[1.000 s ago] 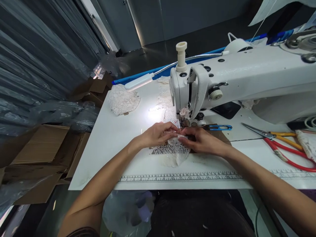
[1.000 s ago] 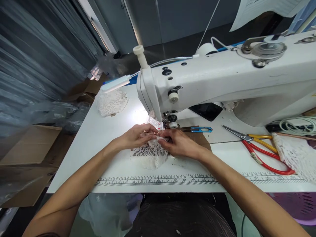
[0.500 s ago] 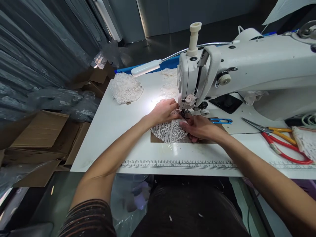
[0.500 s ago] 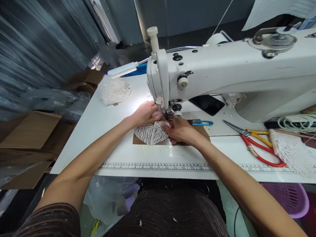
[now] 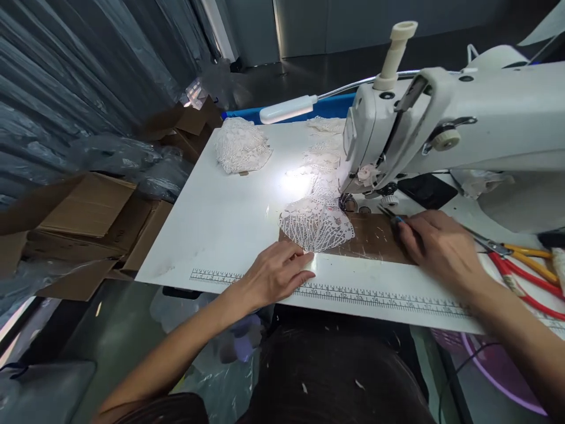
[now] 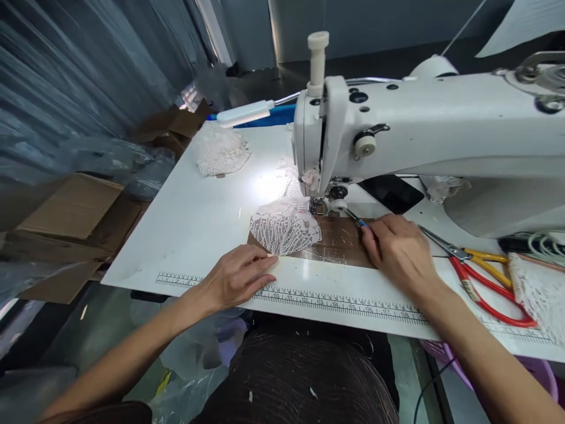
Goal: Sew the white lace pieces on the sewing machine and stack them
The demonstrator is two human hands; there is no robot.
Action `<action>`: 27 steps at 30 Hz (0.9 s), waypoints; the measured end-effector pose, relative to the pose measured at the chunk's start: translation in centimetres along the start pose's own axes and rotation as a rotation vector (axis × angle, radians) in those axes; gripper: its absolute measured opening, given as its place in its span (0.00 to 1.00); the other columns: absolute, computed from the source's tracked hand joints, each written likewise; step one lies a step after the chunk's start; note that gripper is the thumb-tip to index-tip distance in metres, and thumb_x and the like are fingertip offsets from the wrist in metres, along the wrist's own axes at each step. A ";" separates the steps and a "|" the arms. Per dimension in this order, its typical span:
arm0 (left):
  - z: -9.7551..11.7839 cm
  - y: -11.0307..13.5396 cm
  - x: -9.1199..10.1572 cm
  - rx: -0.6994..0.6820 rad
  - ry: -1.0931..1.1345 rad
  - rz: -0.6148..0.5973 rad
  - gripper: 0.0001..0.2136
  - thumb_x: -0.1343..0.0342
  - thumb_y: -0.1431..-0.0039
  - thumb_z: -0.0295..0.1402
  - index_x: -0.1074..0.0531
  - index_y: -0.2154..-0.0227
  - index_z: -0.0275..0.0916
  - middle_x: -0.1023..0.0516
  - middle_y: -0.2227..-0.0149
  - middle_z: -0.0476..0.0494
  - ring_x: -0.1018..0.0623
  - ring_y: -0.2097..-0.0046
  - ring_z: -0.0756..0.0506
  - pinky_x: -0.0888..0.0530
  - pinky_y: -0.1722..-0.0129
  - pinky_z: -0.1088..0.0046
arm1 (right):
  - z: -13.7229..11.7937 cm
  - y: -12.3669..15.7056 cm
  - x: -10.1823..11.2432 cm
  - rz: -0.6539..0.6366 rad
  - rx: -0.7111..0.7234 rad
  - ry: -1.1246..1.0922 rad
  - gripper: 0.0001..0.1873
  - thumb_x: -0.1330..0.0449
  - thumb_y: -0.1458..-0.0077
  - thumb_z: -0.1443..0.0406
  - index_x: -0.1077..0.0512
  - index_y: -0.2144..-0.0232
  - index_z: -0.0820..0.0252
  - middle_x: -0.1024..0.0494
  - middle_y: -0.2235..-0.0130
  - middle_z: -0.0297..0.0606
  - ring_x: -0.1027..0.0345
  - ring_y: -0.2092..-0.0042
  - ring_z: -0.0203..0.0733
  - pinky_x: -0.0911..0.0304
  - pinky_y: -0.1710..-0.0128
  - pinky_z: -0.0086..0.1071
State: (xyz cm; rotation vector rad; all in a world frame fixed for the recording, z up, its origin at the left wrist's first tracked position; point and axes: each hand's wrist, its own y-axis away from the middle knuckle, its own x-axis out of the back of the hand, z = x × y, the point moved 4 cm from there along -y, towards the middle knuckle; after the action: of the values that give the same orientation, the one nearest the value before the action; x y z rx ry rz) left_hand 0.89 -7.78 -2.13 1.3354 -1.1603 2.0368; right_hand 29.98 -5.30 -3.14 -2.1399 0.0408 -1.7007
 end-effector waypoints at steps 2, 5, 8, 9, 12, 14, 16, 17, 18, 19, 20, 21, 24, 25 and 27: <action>0.1 0.4 -0.6 0.003 -0.003 -0.019 0.14 0.49 0.33 0.39 0.33 0.51 0.37 0.28 0.64 0.43 0.28 0.65 0.47 0.25 0.67 0.67 | -2.3 0.0 0.1 -0.048 0.014 -0.268 0.18 0.54 0.35 0.56 0.32 0.70 0.60 0.28 0.69 0.44 0.33 0.66 0.47 0.40 0.67 0.39; -0.1 0.7 -1.1 -0.002 0.015 -0.032 0.15 0.48 0.34 0.40 0.33 0.50 0.37 0.29 0.63 0.42 0.29 0.64 0.46 0.25 0.65 0.66 | -6.2 0.4 -0.2 -0.400 -0.006 -0.649 0.16 0.53 0.34 0.55 0.35 0.69 0.56 0.29 0.71 0.36 0.35 0.70 0.40 0.39 0.69 0.33; -0.4 0.8 -1.2 0.013 0.050 -0.031 0.14 0.48 0.34 0.39 0.32 0.50 0.37 0.29 0.62 0.41 0.29 0.63 0.46 0.26 0.64 0.66 | -8.9 0.6 -0.2 -0.668 -0.052 -0.826 0.12 0.55 0.33 0.56 0.37 0.61 0.54 0.28 0.72 0.32 0.36 0.73 0.36 0.40 0.72 0.30; -0.5 0.9 -1.2 0.017 0.060 -0.027 0.14 0.48 0.34 0.38 0.32 0.50 0.38 0.29 0.62 0.41 0.29 0.62 0.46 0.26 0.64 0.66 | -9.3 0.3 -0.1 -0.681 -0.055 -0.808 0.11 0.54 0.34 0.56 0.37 0.60 0.54 0.28 0.71 0.31 0.36 0.73 0.36 0.40 0.73 0.30; -0.5 1.0 -1.2 0.025 0.077 -0.017 0.13 0.48 0.34 0.37 0.32 0.49 0.40 0.29 0.61 0.42 0.29 0.61 0.46 0.26 0.63 0.66 | -9.8 -0.8 -0.3 -0.625 -0.059 -0.590 0.14 0.55 0.35 0.55 0.35 0.62 0.55 0.29 0.74 0.32 0.37 0.74 0.38 0.44 0.74 0.31; -0.5 1.1 -1.2 0.024 0.077 -0.015 0.13 0.48 0.34 0.36 0.33 0.48 0.40 0.29 0.61 0.42 0.29 0.61 0.46 0.26 0.63 0.66 | -9.7 -1.5 -0.9 -0.604 -0.061 -0.403 0.20 0.58 0.34 0.53 0.32 0.66 0.55 0.30 0.78 0.33 0.37 0.77 0.39 0.49 0.75 0.33; -0.5 1.1 -1.2 0.025 0.067 -0.024 0.14 0.48 0.34 0.36 0.33 0.48 0.39 0.29 0.61 0.42 0.29 0.61 0.45 0.26 0.63 0.66 | -9.7 -1.9 -1.4 -0.592 -0.024 -0.235 0.25 0.60 0.34 0.51 0.31 0.71 0.56 0.31 0.80 0.35 0.37 0.78 0.41 0.52 0.76 0.34; -0.5 1.1 -1.3 0.026 0.060 -0.030 0.14 0.48 0.34 0.36 0.33 0.48 0.39 0.29 0.60 0.41 0.29 0.61 0.45 0.26 0.63 0.66 | -9.7 -2.1 -1.7 -0.588 0.000 -0.175 0.26 0.60 0.35 0.50 0.32 0.73 0.56 0.30 0.80 0.36 0.37 0.77 0.41 0.53 0.75 0.34; -0.4 1.1 -1.3 0.026 0.054 -0.037 0.14 0.48 0.34 0.36 0.33 0.48 0.39 0.29 0.60 0.41 0.29 0.60 0.45 0.26 0.63 0.66 | -9.8 -2.2 -1.9 -0.591 0.020 -0.133 0.26 0.60 0.35 0.50 0.33 0.74 0.56 0.30 0.80 0.36 0.37 0.78 0.41 0.54 0.75 0.34; -0.4 1.1 -1.3 0.026 0.048 -0.044 0.14 0.48 0.34 0.35 0.33 0.48 0.39 0.29 0.60 0.41 0.29 0.60 0.44 0.27 0.63 0.66 | -9.9 -2.3 -2.1 -0.598 0.037 -0.108 0.27 0.60 0.35 0.49 0.34 0.75 0.56 0.30 0.80 0.36 0.37 0.78 0.41 0.55 0.76 0.33; -0.4 1.1 -1.3 0.026 0.043 -0.049 0.14 0.48 0.34 0.35 0.33 0.48 0.38 0.29 0.60 0.41 0.29 0.60 0.44 0.27 0.63 0.66 | -10.0 -2.4 -2.3 -0.607 0.048 -0.095 0.27 0.60 0.35 0.49 0.34 0.76 0.56 0.30 0.80 0.36 0.37 0.78 0.41 0.55 0.76 0.33; -0.4 1.1 -1.3 0.025 0.038 -0.053 0.14 0.48 0.34 0.35 0.33 0.48 0.38 0.29 0.60 0.40 0.29 0.60 0.44 0.27 0.63 0.66 | -10.1 -2.5 -2.4 -0.613 0.052 -0.084 0.27 0.60 0.35 0.49 0.35 0.76 0.56 0.30 0.80 0.36 0.37 0.78 0.41 0.55 0.76 0.33; -0.4 1.0 -1.3 0.022 0.033 -0.057 0.13 0.49 0.33 0.35 0.33 0.48 0.38 0.29 0.60 0.41 0.29 0.60 0.44 0.28 0.64 0.67 | -10.6 -2.8 -2.8 -0.607 0.057 -0.048 0.26 0.59 0.35 0.49 0.35 0.76 0.56 0.30 0.80 0.37 0.38 0.78 0.40 0.57 0.76 0.33; -0.4 1.0 -1.2 0.024 0.032 -0.055 0.13 0.49 0.33 0.35 0.32 0.49 0.38 0.29 0.61 0.41 0.29 0.60 0.45 0.29 0.64 0.67 | -10.7 -2.8 -2.9 -0.598 0.068 -0.044 0.25 0.58 0.35 0.49 0.35 0.75 0.56 0.30 0.80 0.37 0.38 0.78 0.40 0.57 0.76 0.33; -0.3 1.0 -1.1 0.021 0.029 -0.041 0.13 0.48 0.34 0.34 0.32 0.49 0.37 0.28 0.61 0.41 0.29 0.61 0.45 0.29 0.64 0.68 | -10.9 -2.7 -2.9 -0.576 0.106 -0.074 0.26 0.58 0.35 0.49 0.35 0.76 0.56 0.31 0.80 0.37 0.40 0.79 0.39 0.58 0.76 0.33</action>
State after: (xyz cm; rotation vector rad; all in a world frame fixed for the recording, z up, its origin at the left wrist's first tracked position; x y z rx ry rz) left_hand 0.45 -8.04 -3.58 1.3245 -1.0932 2.0378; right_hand 18.43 -5.28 -3.02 -2.2664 -0.7341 -1.8545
